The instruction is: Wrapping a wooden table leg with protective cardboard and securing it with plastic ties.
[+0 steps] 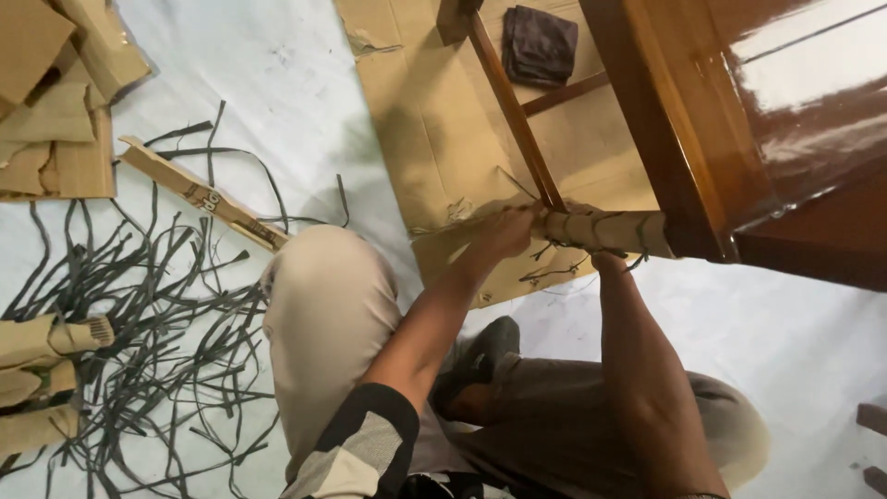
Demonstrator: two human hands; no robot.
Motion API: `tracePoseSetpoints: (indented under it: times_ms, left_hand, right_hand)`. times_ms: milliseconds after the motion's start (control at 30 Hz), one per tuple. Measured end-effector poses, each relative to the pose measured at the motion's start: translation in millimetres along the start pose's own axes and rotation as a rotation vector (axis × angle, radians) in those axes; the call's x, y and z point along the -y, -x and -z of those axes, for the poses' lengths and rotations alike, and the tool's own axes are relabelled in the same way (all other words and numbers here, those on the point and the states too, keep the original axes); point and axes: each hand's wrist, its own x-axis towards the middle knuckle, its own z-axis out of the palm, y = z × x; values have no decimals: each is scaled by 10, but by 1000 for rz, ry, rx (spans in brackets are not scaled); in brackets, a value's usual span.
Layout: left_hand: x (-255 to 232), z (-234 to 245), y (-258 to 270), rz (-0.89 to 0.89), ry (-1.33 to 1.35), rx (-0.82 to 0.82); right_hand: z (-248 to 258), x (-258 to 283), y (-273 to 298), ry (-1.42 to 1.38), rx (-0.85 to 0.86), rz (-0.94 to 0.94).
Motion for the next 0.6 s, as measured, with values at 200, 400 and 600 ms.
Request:
tracePoseSetpoints:
  times_ms: [200,400,600]
  left_hand:
    - [747,-889,-1020,110,26,-68]
    - [275,-166,-18,152,-1,-218]
    - [406,-408,82,140,-173,-387]
  right_hand:
    - [55,173,163,19,0,-34]
    - [154,-118,71,21,-4,-71]
    - [377,-791,-267,5,-17,-104]
